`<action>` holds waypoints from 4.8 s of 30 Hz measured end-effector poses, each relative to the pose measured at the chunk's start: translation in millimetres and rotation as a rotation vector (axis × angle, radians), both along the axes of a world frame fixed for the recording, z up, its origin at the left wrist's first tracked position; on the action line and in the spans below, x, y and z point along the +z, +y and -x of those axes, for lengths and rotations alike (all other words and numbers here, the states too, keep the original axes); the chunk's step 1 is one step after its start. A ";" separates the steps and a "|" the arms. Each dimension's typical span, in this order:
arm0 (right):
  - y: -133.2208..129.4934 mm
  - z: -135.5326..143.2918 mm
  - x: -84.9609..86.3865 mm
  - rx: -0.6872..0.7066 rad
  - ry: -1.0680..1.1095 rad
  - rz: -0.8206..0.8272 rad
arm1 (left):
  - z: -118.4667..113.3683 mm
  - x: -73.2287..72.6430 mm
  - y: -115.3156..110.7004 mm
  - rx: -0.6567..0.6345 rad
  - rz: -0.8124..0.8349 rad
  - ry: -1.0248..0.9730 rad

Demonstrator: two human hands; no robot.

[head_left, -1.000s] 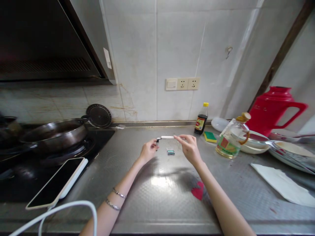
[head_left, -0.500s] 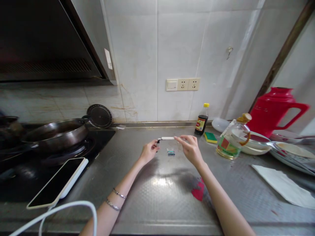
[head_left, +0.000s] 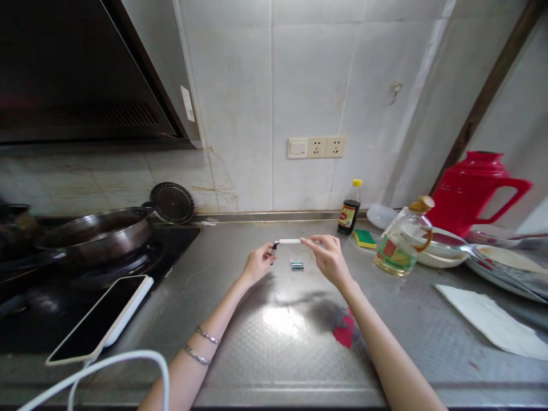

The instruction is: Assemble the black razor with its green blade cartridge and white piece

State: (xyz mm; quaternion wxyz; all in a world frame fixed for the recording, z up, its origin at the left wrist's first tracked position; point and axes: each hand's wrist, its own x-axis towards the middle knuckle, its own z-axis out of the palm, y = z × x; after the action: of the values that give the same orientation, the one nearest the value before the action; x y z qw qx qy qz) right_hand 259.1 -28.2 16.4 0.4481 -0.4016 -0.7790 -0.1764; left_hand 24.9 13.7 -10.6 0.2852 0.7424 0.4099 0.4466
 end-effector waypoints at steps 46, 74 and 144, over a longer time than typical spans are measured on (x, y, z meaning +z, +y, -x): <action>1.9 -1.5 -1.0 0.006 -0.018 -0.058 | 8.1 16.6 -2.0 0.112 -0.172 0.269; -3.5 11.8 -3.0 0.027 -0.046 -0.021 | 4.9 12.4 -3.2 0.100 -0.165 0.260; 32.7 27.9 -28.5 0.215 0.206 0.445 | 0.5 31.3 -53.2 -0.153 0.988 -0.505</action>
State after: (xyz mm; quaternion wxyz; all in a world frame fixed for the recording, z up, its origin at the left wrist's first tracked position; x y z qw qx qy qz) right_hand 231.3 4.5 -12.2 0.4418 -0.4210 -0.7871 0.0897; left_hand 24.4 -39.4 20.8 0.7200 0.4181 0.4343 0.3437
